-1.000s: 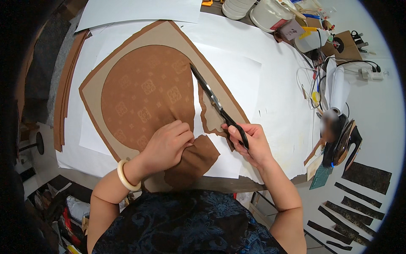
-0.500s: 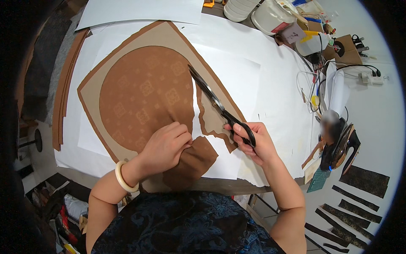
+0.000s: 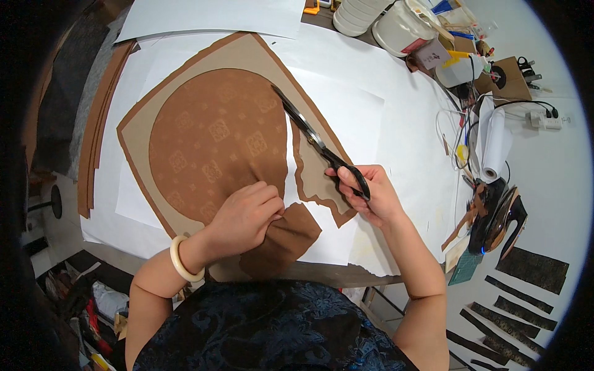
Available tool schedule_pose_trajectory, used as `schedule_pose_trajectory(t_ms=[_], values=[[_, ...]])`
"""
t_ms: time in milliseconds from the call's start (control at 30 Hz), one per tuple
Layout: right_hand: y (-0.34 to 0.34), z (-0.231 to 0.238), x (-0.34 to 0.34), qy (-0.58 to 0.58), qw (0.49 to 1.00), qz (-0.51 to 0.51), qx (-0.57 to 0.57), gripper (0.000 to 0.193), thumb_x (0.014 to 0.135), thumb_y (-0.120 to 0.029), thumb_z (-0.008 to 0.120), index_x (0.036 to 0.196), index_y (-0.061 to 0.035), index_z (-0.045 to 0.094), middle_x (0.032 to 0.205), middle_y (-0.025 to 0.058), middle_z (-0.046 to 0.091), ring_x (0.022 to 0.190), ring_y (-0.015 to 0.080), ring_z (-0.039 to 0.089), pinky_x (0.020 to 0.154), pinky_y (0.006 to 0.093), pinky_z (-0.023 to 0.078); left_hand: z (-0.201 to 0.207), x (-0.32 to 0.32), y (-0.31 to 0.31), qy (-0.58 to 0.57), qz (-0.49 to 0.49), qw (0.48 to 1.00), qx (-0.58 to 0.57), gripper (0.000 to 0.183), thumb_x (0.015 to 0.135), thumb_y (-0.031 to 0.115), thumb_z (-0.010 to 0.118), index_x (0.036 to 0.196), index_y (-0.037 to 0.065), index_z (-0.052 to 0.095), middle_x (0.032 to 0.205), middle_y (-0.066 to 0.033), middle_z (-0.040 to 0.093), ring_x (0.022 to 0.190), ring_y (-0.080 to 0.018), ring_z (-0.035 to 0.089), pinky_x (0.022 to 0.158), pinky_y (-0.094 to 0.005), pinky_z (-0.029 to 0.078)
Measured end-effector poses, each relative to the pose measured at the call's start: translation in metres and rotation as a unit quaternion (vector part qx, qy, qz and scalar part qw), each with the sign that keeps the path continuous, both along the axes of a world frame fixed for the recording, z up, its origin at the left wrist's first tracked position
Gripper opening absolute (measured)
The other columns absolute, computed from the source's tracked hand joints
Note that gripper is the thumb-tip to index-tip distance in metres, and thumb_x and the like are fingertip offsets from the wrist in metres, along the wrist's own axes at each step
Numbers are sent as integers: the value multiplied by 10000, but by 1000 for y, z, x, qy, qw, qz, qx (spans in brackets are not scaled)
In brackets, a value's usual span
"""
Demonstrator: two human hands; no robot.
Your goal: The person uses scissors to cut a brown patterned material along a pre-drawn outline on a white surface. After cutting the shape, the person applies a white adhesive to the edges of the material using a brush.
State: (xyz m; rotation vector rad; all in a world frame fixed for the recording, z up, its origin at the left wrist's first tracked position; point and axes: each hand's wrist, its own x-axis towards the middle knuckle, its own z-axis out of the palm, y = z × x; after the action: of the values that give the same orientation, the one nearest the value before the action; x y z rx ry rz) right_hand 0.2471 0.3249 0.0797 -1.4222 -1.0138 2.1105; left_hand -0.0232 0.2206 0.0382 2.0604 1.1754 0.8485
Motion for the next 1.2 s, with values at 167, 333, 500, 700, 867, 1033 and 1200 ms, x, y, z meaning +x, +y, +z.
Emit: schedule_pose_trajectory(t_ms=[167,333,500,700,867,1033,1200], values=[[7,-1,6,-1,1000,24,19,397,1011,-298,783,1158,70,756,634,-54,524,485,18,385,426,211,256,0,0,0,2,-3,1000,-3,44,923,13,648,897,15,613,904,-124,556,854,-320,559,781,-413,493],[17,-2,11,-14,998,45,39,388,999,-284,794,1154,70,762,627,-52,533,492,21,404,430,206,257,-1,0,0,-1,-3,1000,1,44,922,13,646,895,14,611,908,-124,553,856,-321,557,784,-413,491],[34,0,14,-18,995,80,53,382,989,-278,800,1150,66,765,633,-45,555,456,13,390,421,198,248,-1,0,-1,-1,-1,1000,1,44,922,15,644,897,17,608,909,-126,549,860,-323,557,784,-419,489],[56,-3,9,-47,991,106,66,395,989,-300,796,1141,64,765,627,-44,550,440,10,379,418,204,242,-2,0,-1,4,-4,1000,1,43,905,-7,633,899,13,595,904,-130,543,855,-325,553,781,-420,483],[68,-2,3,-31,992,115,44,381,1008,-296,775,1139,62,762,621,-40,535,441,15,368,416,216,237,0,-1,-2,16,-16,1000,-3,171,752,-92,576,894,1,593,932,-139,561,903,-339,562,805,-425,498],[75,-1,5,11,993,114,15,380,1023,-282,755,1157,74,752,647,-23,550,443,18,334,401,214,215,-1,-1,-2,10,-13,1000,-1,169,751,-94,573,891,-1,591,927,-140,559,902,-340,563,804,-426,499],[80,-6,10,45,992,116,-4,405,1045,-285,724,1167,101,735,661,-8,558,447,18,321,385,210,196,-1,-1,-2,14,-15,1000,-3,171,752,-96,571,893,-2,591,930,-140,560,904,-338,564,804,-426,499]])
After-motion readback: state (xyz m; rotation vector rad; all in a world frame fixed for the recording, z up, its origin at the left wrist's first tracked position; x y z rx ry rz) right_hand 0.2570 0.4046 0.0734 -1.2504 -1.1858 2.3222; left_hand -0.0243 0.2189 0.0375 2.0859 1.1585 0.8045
